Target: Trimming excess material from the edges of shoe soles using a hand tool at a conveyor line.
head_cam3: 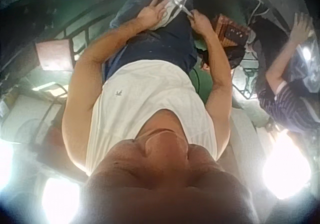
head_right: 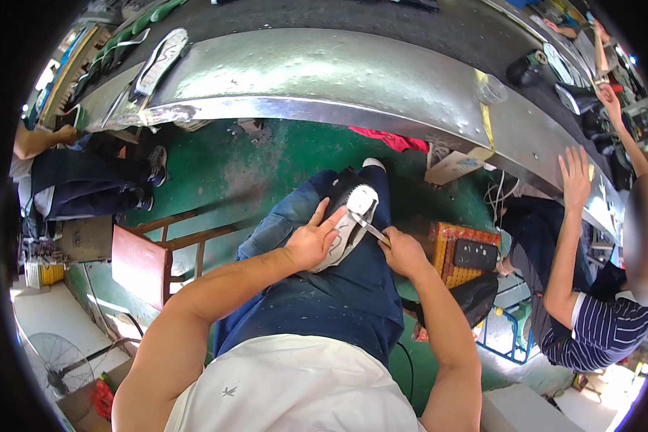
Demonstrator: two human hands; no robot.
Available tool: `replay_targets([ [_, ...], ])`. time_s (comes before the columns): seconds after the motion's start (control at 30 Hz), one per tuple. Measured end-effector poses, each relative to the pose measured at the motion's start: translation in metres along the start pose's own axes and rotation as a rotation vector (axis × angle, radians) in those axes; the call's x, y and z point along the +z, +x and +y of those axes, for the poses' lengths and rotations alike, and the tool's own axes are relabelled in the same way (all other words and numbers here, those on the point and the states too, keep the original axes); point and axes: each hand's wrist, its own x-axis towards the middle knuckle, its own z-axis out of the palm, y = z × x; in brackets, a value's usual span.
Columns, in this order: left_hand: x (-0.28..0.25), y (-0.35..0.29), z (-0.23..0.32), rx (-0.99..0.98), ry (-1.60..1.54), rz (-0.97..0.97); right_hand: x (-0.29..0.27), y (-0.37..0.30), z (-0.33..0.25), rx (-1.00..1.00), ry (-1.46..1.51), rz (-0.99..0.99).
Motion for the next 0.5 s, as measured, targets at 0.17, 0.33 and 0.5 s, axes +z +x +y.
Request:
replay_targets([
  [0.17, -0.02, 0.01, 0.002, -0.041, 0.051, -0.117, -0.044, 0.024, -0.007, 0.178, 0.291, -0.432],
  [0.33, -0.029, 0.017, -0.005, -0.055, 0.021, -0.168, -0.062, 0.013, -0.052, 0.262, 0.307, -0.318],
  [0.5, -0.019, 0.015, -0.019, 0.012, 0.003, -0.208, -0.006, 0.04, -0.046, -0.05, -0.007, 0.029],
])
